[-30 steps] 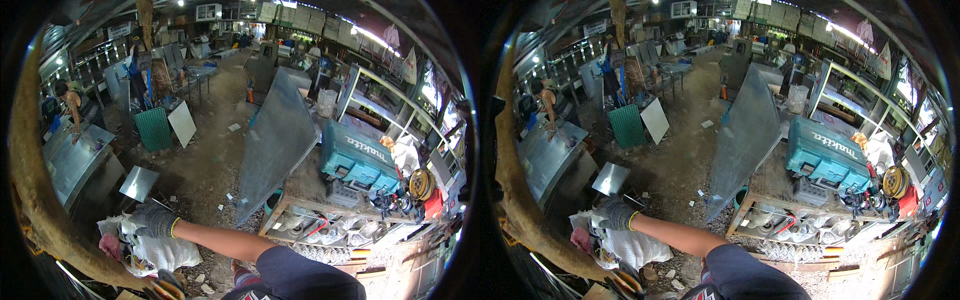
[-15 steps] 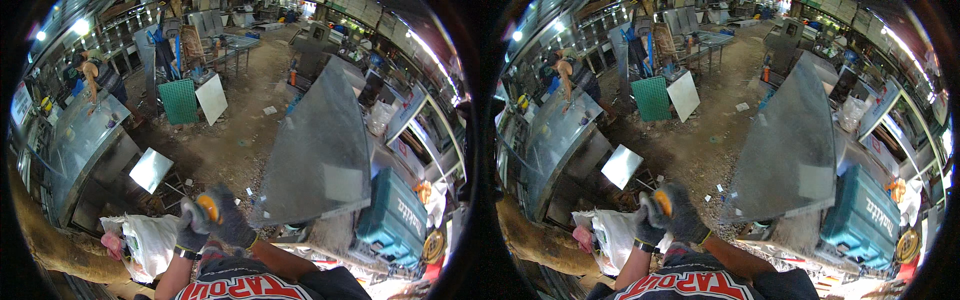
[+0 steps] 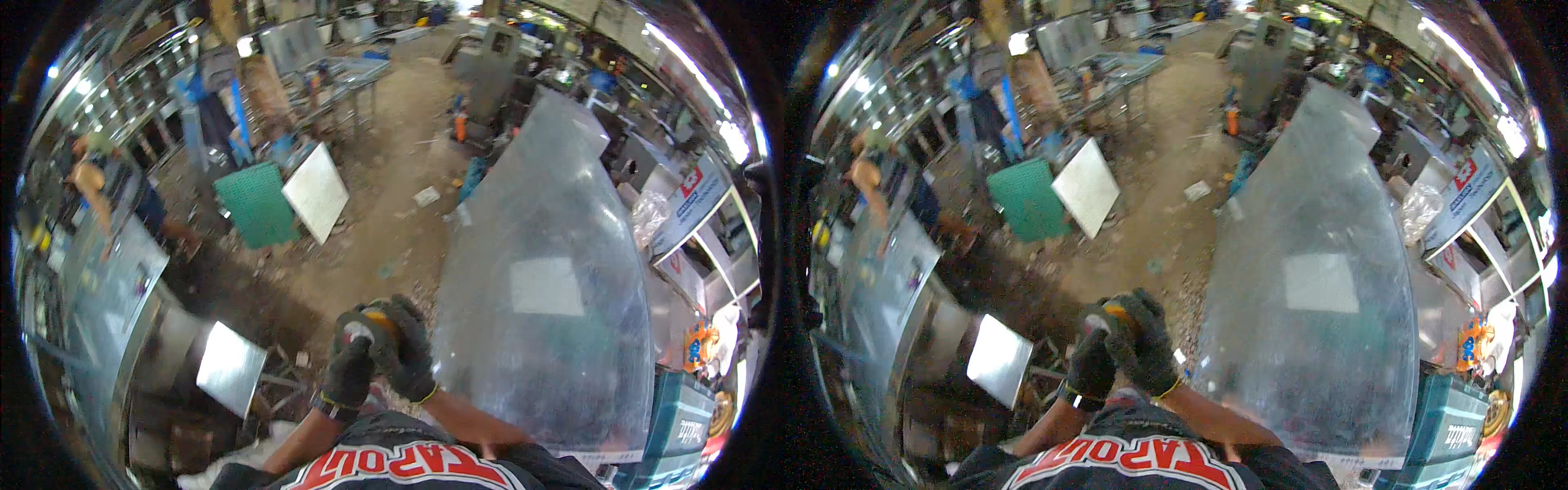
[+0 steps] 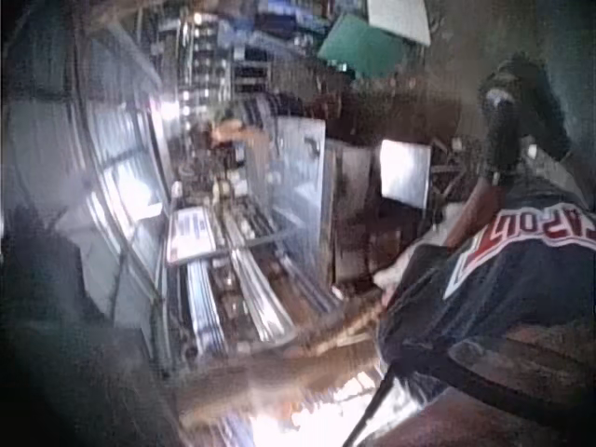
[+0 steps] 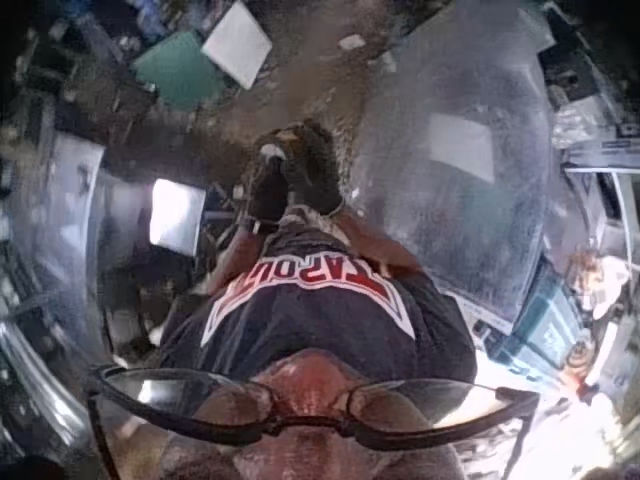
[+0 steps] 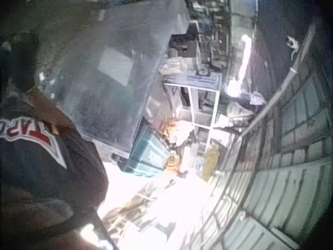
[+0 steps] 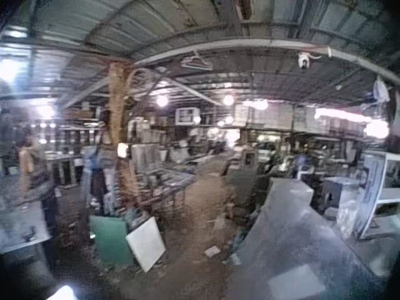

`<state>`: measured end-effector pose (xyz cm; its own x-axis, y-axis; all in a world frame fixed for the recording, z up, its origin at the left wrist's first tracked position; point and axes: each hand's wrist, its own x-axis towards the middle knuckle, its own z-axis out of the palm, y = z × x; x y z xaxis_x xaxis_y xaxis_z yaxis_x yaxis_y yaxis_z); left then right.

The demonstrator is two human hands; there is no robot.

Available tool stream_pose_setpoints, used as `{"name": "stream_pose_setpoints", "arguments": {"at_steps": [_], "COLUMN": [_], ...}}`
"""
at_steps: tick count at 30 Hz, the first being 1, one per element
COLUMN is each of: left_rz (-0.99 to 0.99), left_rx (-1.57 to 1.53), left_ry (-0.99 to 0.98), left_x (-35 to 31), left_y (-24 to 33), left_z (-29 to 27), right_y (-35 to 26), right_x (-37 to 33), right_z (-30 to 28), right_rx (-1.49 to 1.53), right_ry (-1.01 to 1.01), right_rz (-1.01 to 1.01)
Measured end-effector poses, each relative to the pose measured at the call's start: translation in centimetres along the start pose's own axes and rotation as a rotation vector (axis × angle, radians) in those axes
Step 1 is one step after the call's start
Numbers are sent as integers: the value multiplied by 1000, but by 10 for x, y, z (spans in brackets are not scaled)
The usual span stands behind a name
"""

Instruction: The person sorts through a blue bin filled with various items, including plastic bags, tools, and small parts. They pick up and move items around, occasionally handing some to another person nearby.

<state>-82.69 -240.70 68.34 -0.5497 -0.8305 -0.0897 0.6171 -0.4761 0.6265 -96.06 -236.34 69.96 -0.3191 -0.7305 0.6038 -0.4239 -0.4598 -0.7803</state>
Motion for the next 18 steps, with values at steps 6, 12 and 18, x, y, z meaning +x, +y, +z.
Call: {"name": "stream_pose_setpoints", "arguments": {"at_steps": [6, 12, 18], "left_rz": [-32, 1, 59], "left_rx": [24, 192, 191], "left_ry": [-46, -6, -81], "left_x": [150, 295, 462], "left_y": [56, 62, 81], "left_z": [15, -18, 8], "right_y": [80, 160, 277], "right_x": [127, 236, 367], "right_z": [30, 45, 27], "right_rx": [264, 556, 646], "right_ry": [98, 119, 75], "right_rz": [252, 420, 499]}}
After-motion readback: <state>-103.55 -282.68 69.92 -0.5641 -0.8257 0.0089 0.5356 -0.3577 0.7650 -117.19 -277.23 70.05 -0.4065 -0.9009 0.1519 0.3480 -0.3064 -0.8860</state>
